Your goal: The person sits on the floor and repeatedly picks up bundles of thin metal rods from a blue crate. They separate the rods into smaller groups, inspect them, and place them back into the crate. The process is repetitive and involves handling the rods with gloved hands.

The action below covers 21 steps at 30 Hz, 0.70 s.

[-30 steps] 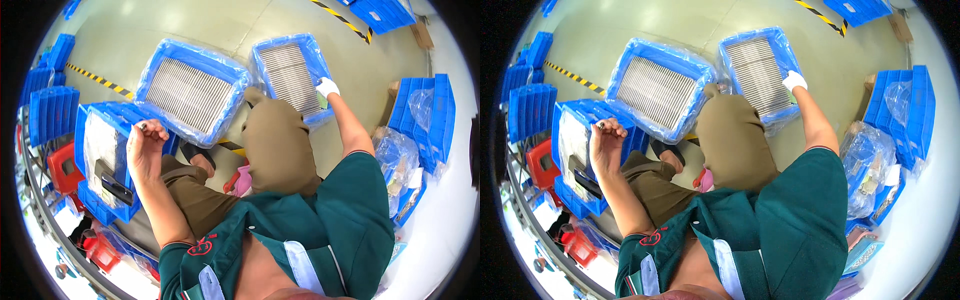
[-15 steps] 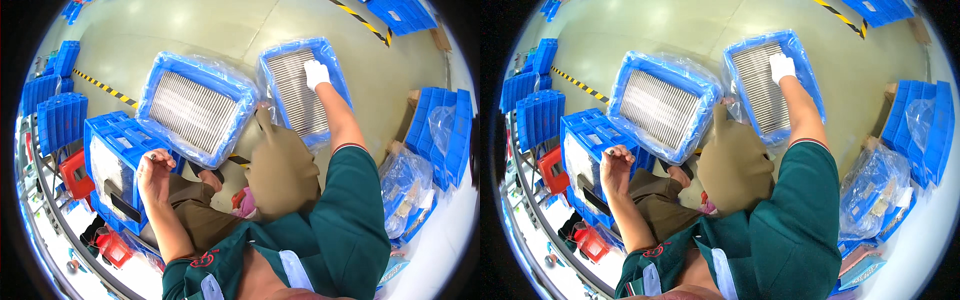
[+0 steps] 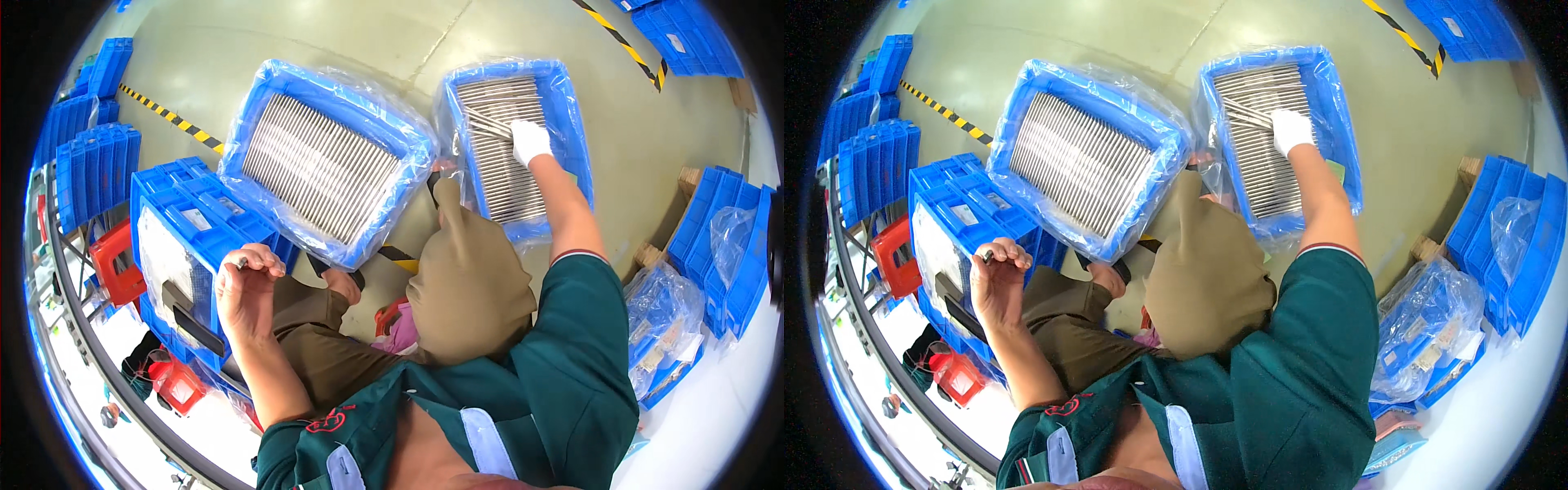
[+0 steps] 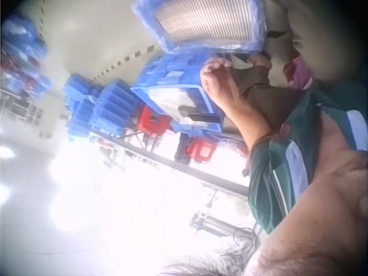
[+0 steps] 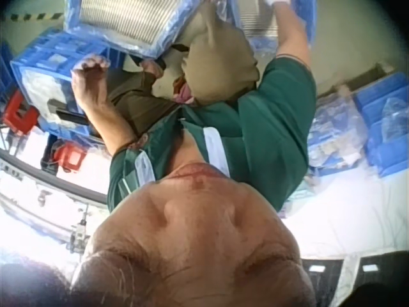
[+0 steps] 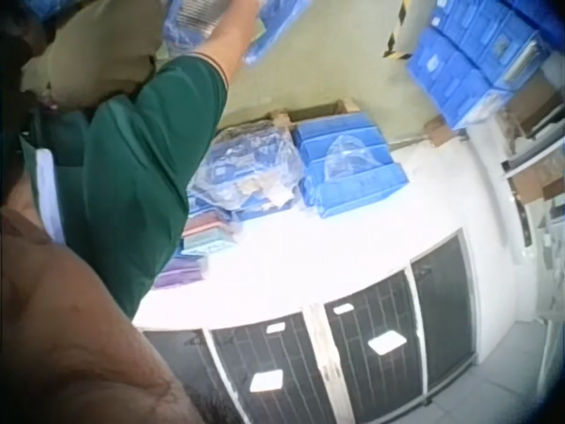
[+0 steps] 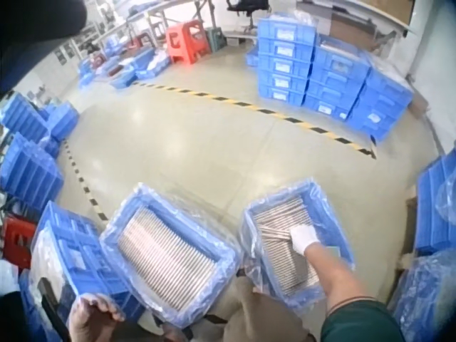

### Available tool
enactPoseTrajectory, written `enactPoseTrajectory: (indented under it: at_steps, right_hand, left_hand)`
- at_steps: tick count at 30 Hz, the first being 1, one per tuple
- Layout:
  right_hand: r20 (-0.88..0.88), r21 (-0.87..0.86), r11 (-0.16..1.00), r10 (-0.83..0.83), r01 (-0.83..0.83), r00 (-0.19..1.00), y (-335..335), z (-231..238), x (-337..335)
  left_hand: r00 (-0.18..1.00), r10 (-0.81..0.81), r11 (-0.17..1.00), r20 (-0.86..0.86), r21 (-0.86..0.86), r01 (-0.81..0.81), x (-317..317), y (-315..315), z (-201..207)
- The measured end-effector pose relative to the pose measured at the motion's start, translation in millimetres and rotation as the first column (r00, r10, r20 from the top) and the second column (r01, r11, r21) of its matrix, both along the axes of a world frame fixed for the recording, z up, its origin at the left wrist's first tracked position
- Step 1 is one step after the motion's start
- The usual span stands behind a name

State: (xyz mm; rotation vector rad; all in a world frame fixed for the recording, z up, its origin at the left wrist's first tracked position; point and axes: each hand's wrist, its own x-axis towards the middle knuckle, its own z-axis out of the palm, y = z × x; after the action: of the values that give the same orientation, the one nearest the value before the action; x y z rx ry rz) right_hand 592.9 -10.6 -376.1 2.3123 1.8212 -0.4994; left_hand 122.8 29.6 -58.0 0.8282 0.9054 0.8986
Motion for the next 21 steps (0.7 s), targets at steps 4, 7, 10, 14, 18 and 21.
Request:
enactPoseTrajectory:
  at_steps: [4, 7, 10, 14, 18, 21]
  right_hand:
    - [-0.063, -0.188, 0.959, -0.227, 0.212, 0.972, -27.0, 17.1, -23.7]
    - [-0.105, -0.234, 0.949, -0.240, 0.210, 0.965, -48.6, 9.4, -22.8]
    - [-0.190, -0.277, 0.949, -0.206, 0.149, 0.960, -70.8, 4.4, -20.8]
    - [-0.097, -0.295, 0.936, -0.228, 0.191, 0.969, -78.6, 29.4, -17.5]
    - [0.080, -0.385, 0.919, -0.061, 0.088, 0.995, -52.1, 103.5, -17.2]
    - [0.217, -0.396, 0.918, 0.110, -0.015, 0.970, -42.2, 112.4, -12.0]
  left_hand:
    - [1.000, 0.011, 1.000, 0.005, 0.009, -0.011, -2.6, -5.2, 2.8]
    - [0.999, 0.030, 0.999, 0.021, 0.021, -0.031, -6.9, -10.0, 4.2]
    - [1.000, -0.001, 0.999, 0.015, 0.050, 0.000, -7.8, -12.6, 11.2]
    - [1.000, 0.014, 0.998, 0.009, 0.068, -0.015, -12.9, -17.6, 17.2]
    - [0.997, 0.068, 0.996, -0.024, 0.058, -0.066, -25.3, -24.5, 18.6]
    - [0.996, 0.072, 0.996, -0.047, 0.062, -0.069, -26.7, -25.0, 19.8]
